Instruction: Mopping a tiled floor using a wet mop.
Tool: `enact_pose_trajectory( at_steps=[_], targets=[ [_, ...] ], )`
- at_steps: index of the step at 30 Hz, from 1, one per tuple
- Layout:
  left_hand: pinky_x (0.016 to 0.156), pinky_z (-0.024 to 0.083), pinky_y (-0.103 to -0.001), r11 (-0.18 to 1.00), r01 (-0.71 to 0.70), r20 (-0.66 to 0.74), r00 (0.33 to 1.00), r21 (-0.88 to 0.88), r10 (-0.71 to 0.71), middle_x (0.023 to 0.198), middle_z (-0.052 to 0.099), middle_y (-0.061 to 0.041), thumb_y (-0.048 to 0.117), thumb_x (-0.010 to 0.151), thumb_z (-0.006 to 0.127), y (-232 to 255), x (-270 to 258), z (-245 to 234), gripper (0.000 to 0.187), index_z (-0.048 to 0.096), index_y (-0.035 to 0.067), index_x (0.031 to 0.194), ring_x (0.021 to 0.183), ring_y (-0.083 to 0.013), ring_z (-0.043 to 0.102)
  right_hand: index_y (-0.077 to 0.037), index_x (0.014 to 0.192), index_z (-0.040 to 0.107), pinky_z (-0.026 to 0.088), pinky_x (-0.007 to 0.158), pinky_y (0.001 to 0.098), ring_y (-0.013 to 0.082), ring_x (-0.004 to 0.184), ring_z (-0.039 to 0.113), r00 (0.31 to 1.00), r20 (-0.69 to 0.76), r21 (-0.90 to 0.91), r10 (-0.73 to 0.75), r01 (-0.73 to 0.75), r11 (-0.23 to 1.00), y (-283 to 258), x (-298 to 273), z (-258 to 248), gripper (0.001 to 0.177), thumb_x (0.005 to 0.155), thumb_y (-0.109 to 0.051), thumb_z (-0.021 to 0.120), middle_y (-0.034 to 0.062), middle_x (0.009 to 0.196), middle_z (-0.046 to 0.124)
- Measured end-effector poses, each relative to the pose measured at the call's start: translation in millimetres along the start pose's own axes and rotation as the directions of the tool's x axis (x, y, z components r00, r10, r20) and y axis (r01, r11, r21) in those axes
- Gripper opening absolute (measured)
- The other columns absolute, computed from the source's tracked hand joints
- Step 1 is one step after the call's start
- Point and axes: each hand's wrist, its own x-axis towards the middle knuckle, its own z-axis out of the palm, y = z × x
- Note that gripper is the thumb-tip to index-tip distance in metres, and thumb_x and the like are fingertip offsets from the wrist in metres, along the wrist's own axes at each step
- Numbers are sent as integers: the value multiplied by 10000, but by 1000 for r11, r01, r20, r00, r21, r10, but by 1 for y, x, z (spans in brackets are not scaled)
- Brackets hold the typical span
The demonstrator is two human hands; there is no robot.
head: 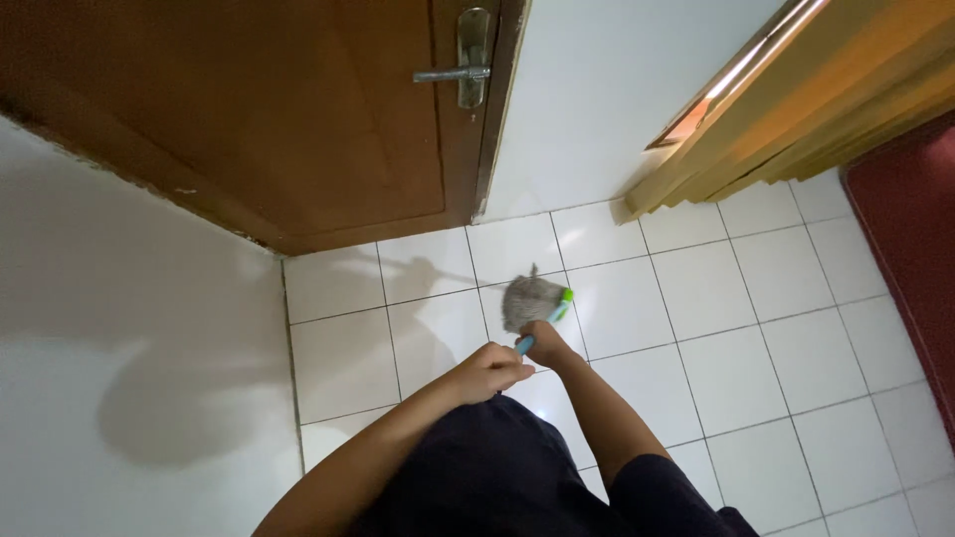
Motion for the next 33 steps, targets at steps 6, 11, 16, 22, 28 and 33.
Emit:
enact_pose_trajectory(
  at_steps=[6, 11, 16, 22, 28, 33],
  targets=[
    [782, 471, -370, 994, 99, -140, 986, 39, -92, 710, 638, -24, 198, 1211, 849, -50, 12, -2, 595, 677, 144, 644, 721, -138, 570, -295, 827, 731, 644, 800, 504, 341, 737, 798, 904, -251, -228, -345, 291, 929, 83, 8, 28, 121, 837, -263, 848, 42, 735, 712],
    [675, 441, -362, 992, 127, -326, 938, -1, -120, 636, 536, 31, 234, 1196, 831, -39, -28, -25, 558, 686, 113, 672, 643, -141, 483, -225, 820, 812, 713, 896, 538, 374, 878, 883, 988, 131, -170, -81, 103, 980, -1, 50, 25, 71, 878, -261, 832, 58, 849, 840],
    [665, 387, -359, 979, -202, -563, 808, 7, 170, 673, 562, -34, 23, 1060, 632, 23, -107, -38, 418, 503, 101, 670, 652, -168, 428, -30, 813, 831, 652, 830, 514, 356, 770, 768, 958, 258, 150, -125, 88, 985, -143, 78, 39, 89, 887, -2, 792, 156, 860, 874],
    [680, 427, -418, 942, -168, -644, 694, 291, 323, 681, 596, -32, 84, 1073, 699, 41, -194, -42, 415, 562, 103, 682, 648, -190, 457, -25, 767, 741, 599, 821, 470, 316, 726, 673, 792, 268, 358, -549, 447, 820, -267, 108, 92, 330, 1037, -161, 872, 130, 757, 744],
    [701, 427, -402, 921, -6, -685, 666, 389, 294, 663, 501, -19, -2, 1067, 751, 84, -276, -75, 492, 446, 93, 692, 671, -188, 418, -48, 737, 667, 534, 874, 491, 302, 808, 602, 633, 466, 361, -618, 501, 786, -406, 170, 173, 463, 1121, -243, 836, 123, 823, 694],
    [763, 463, -443, 869, 24, -688, 623, 494, 374, 663, 512, -54, -14, 1024, 761, 109, -333, -111, 447, 505, 84, 672, 722, -242, 478, -105, 745, 657, 580, 817, 455, 302, 726, 672, 528, 183, 426, -829, 718, 551, -500, 220, 229, 492, 1098, -257, 965, 76, 735, 707]
  ],
)
